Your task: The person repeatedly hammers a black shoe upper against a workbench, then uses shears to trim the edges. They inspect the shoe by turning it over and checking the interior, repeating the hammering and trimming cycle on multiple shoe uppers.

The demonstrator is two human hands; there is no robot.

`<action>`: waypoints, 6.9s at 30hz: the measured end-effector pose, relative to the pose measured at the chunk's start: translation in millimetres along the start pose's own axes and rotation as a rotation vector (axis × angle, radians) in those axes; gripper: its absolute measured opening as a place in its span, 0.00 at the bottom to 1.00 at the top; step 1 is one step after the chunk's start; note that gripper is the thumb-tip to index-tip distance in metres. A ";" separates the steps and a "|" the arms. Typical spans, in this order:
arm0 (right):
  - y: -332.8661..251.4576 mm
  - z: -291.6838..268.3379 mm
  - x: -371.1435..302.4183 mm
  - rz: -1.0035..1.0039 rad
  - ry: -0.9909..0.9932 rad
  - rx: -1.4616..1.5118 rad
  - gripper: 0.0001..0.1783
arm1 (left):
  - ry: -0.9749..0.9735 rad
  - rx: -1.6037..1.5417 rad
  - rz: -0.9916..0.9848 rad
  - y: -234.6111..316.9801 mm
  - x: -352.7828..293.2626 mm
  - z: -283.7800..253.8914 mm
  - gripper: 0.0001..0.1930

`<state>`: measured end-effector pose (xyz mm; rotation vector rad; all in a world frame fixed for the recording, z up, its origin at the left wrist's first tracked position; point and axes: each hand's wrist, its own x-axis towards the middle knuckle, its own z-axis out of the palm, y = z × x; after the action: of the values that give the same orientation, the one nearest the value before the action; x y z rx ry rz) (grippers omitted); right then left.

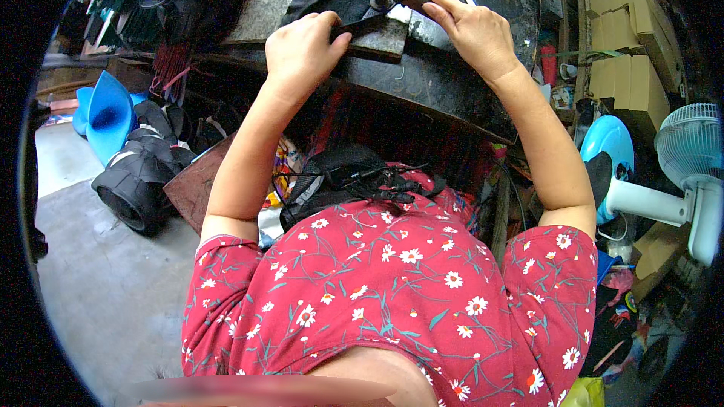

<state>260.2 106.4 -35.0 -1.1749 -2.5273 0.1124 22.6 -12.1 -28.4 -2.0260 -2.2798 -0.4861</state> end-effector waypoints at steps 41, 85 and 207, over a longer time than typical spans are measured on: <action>-21.1 -35.0 18.9 0.085 0.126 0.706 0.22 | 0.277 -0.031 0.665 -10.6 7.5 16.7 0.03; -33.1 -49.1 -5.3 0.095 0.262 0.906 0.20 | -0.570 -0.317 0.188 -23.8 136.9 62.2 0.10; -2.4 14.6 70.6 -0.220 -0.552 0.625 0.24 | -0.250 -0.374 0.348 -60.0 51.6 14.7 0.17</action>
<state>211.5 159.1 -28.4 -0.6634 -2.7083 1.2138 -40.6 35.9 -41.5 -2.7364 -1.9995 -0.7071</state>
